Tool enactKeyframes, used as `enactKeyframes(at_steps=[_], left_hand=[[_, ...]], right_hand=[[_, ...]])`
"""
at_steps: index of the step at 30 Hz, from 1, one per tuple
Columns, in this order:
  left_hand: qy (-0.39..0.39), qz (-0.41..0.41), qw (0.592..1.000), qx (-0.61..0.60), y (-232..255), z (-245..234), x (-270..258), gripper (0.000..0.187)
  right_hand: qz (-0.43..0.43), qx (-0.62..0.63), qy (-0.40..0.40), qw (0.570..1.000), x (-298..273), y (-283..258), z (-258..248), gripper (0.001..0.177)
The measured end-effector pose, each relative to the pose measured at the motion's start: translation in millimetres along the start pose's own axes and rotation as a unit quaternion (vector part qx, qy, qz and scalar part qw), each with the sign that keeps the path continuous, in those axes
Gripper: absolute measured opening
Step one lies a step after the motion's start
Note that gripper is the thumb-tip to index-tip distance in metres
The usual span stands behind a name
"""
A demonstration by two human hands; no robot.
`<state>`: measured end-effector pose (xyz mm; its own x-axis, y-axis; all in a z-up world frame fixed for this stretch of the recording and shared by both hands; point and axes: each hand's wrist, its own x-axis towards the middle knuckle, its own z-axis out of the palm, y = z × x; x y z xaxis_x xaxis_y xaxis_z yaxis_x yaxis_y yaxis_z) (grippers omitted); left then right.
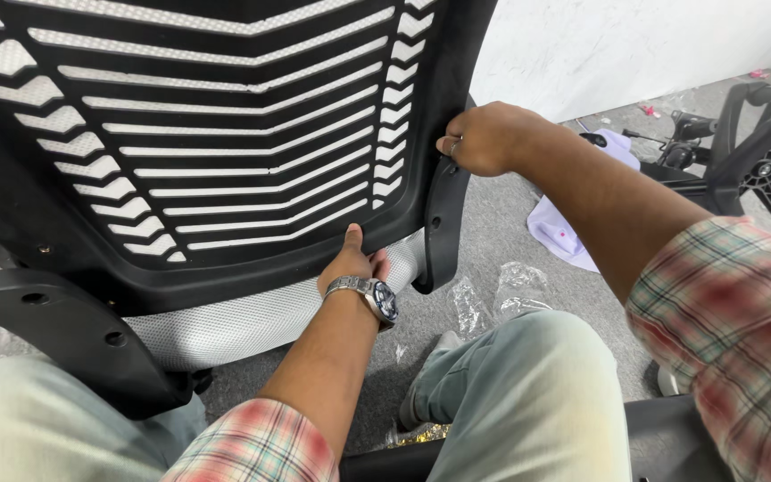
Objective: The person uses a screwdriver to tighten screws on the backrest of an office chair, securing the frame to the seat. They then attach an armrest to the chair and tighten its screws.
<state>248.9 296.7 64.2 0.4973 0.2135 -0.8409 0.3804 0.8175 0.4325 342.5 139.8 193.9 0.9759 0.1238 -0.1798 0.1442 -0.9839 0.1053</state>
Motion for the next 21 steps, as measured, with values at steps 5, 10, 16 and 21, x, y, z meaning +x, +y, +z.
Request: enactKeyframes(at_steps=[5, 10, 16, 21], left_hand=[[0.015, -0.002, 1.0, 0.01, 1.6, 5.8, -14.5, 0.047], [-0.005, 0.014, 1.0, 0.004, 4.1, 9.2, -9.3, 0.047], [-0.022, 0.047, 0.999, -0.008, -5.3, 9.4, -4.6, 0.043], [-0.036, 0.045, 0.998, -0.015, -6.7, 6.3, 5.3, 0.045]], right_hand=[[-0.015, 0.026, -0.038, 0.999, 7.5, 14.5, -4.8, 0.044], [-0.047, -0.006, -0.069, 0.996, 25.9, 21.7, 10.5, 0.045], [0.032, 0.054, -0.019, 0.998, 2.0, 17.8, 7.6, 0.078], [0.101, 0.252, 0.122, 0.955, -16.1, 13.3, -15.1, 0.086]])
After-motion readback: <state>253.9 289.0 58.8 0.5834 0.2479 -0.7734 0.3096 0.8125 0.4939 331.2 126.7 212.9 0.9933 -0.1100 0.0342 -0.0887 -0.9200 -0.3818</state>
